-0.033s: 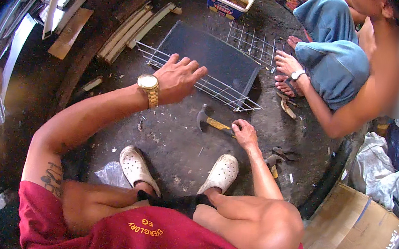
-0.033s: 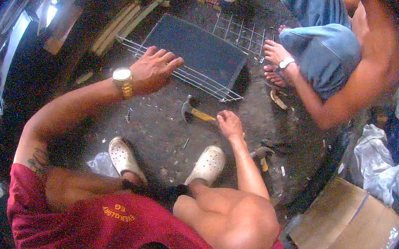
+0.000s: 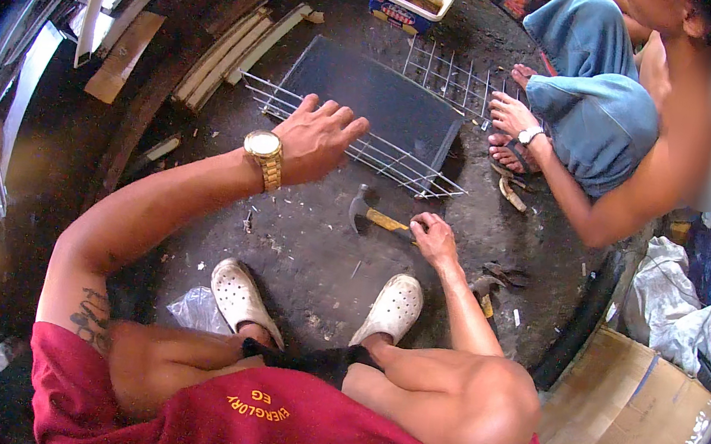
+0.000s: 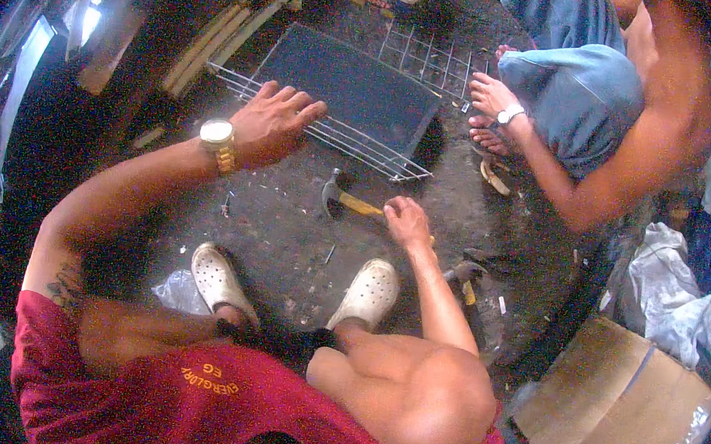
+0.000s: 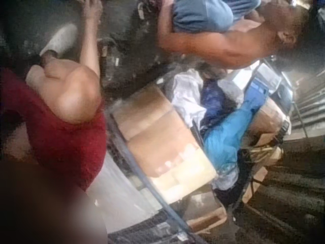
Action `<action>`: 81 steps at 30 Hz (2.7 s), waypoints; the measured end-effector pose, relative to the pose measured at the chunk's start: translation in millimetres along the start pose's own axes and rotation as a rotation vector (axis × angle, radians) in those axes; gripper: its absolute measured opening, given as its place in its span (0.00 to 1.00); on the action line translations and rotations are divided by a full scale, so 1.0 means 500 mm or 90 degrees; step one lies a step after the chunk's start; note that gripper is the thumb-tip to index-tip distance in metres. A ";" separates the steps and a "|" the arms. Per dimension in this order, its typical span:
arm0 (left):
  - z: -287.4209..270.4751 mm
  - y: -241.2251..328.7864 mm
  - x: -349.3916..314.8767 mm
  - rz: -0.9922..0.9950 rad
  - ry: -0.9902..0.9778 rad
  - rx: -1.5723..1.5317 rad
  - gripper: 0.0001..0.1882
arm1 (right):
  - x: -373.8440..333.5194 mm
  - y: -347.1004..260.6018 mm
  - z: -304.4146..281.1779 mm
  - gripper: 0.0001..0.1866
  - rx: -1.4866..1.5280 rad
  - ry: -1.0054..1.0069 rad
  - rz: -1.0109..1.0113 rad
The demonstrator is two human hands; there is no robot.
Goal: The person assembles a metal grid frame by aligning and securing wire sections onto a black rectangular base. They use a hammer to tap components into place and coordinate with a coworker who assists with holding and positioning parts.
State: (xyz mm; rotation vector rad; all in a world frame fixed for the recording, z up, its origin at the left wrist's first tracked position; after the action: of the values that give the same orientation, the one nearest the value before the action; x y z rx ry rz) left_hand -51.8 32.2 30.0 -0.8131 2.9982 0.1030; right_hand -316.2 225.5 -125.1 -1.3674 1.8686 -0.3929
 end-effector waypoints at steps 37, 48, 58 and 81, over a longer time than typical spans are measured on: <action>0.049 -0.005 0.001 0.024 0.132 0.087 0.21 | -0.005 0.012 0.015 0.11 -0.029 -0.004 -0.036; 0.049 -0.003 0.000 0.027 0.145 0.090 0.22 | -0.012 -0.005 0.015 0.09 -0.050 0.027 -0.043; 0.042 -0.003 -0.004 0.029 0.174 0.061 0.16 | -0.019 -0.037 -0.260 0.14 -0.103 -0.113 0.090; 0.109 0.013 0.049 -0.031 0.248 0.051 0.23 | 0.381 -0.617 -0.276 0.15 -0.012 -0.154 0.183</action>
State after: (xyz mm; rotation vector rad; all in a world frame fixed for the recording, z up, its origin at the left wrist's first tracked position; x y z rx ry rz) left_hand -75.3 29.5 -25.3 -1.0003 3.3075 -0.1985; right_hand -234.6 -89.1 86.7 -1.0826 1.8323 -0.0611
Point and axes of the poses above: each hand's wrist, its own x-axis towards the middle knuckle, its own z-axis out of the palm, y = z × x, the point moved 1 cm from there along x, towards the middle knuckle, and after that the axes turned 6 degrees about x, right-handed, at the moved point
